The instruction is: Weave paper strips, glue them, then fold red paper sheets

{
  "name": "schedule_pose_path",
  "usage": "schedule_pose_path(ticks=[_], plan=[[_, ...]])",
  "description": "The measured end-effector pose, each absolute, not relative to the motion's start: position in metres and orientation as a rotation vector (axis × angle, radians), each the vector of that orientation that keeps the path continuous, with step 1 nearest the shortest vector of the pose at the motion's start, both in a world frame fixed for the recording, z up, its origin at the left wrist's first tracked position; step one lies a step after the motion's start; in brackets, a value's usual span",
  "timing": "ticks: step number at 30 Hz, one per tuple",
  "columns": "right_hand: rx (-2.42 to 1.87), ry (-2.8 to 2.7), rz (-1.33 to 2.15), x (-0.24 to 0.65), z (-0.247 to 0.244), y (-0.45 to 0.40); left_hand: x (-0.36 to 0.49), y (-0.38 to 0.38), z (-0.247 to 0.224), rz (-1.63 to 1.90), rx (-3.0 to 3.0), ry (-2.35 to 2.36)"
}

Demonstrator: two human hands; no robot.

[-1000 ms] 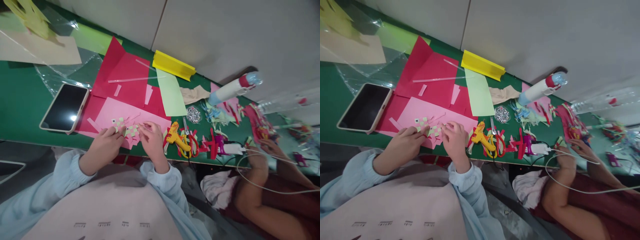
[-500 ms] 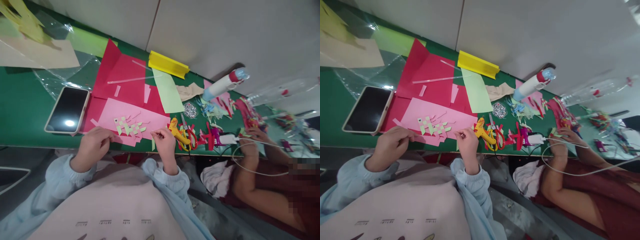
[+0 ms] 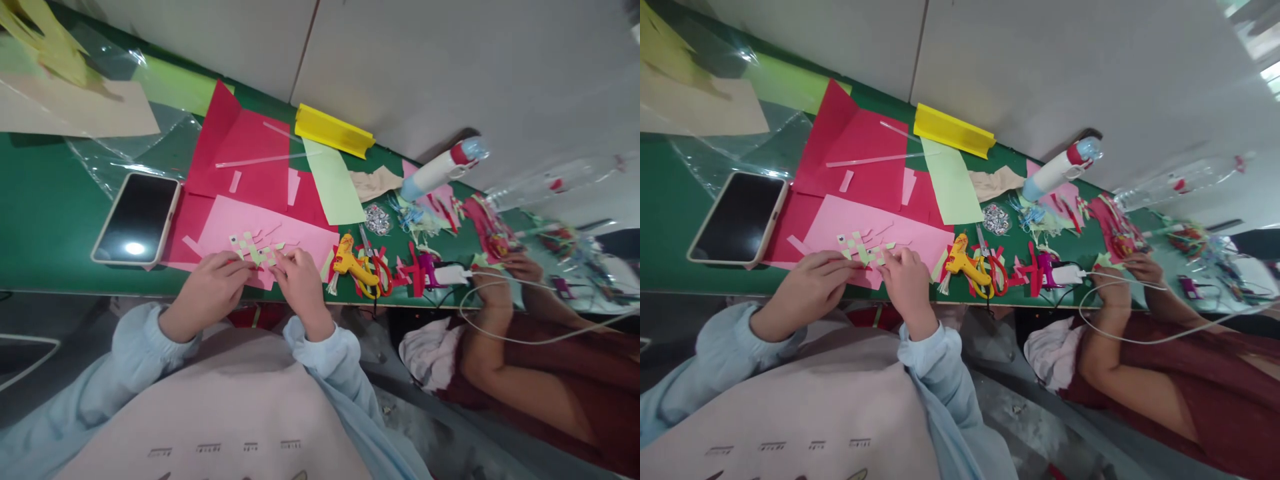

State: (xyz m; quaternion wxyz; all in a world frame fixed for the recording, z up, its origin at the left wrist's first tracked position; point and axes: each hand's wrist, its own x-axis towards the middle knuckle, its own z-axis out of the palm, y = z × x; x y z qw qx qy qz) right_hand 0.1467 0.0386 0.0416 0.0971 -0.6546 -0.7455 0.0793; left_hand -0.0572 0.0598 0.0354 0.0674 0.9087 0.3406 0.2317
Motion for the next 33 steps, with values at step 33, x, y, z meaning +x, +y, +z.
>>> schedule_pose_path(ticks=[33], plan=[[-1.835,-2.394,0.218,0.154,0.044,0.043,-0.049,0.057,0.033,0.490,2.873,0.936]])
